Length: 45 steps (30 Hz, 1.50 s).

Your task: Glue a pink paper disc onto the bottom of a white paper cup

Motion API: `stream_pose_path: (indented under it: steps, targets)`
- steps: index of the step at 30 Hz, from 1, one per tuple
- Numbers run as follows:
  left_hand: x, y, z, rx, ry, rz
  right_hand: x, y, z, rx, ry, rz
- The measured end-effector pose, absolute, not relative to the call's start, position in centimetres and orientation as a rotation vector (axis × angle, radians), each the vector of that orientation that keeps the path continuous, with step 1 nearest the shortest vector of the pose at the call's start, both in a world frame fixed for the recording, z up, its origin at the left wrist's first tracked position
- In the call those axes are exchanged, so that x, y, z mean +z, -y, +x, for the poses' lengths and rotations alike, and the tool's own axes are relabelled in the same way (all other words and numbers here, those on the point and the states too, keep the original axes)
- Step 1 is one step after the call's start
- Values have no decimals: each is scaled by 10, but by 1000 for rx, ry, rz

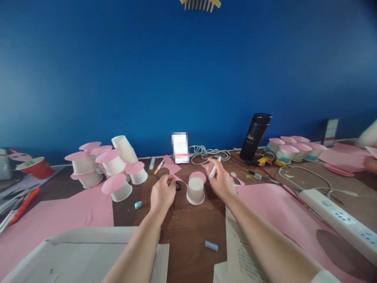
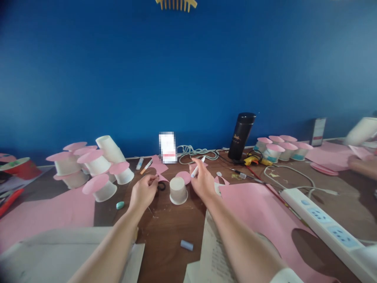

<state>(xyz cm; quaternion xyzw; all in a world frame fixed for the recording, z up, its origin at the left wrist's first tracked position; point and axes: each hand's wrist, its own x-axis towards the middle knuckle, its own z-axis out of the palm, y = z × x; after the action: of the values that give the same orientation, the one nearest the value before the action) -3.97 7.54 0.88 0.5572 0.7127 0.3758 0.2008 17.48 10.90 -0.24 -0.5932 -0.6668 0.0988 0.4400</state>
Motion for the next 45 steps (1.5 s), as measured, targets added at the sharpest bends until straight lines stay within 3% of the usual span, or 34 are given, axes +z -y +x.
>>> stream_pose_path:
  steps: [11,14,19,31,35,41,45]
  targets:
    - [17,-80,-82,782,-2318,1666,1,-107,172,321,1356,-1124]
    - [25,-72,-73,763,-2032,1859,0,-108,172,340,1329,-1094]
    - [35,-43,-34,376,-1025,2027,0,-109,172,351,1342,-1055]
    - [21,-17,23,-70,-869,2371,3,-107,170,436,1303,-1060]
    - [36,-23,3,108,-918,2184,12,-103,165,467,1288,-1021]
    - [44,-49,-39,903,-1303,1838,41,-84,152,633,1258,-943]
    - [29,-61,-43,1035,-1507,1893,49,-71,141,726,1327,-857]
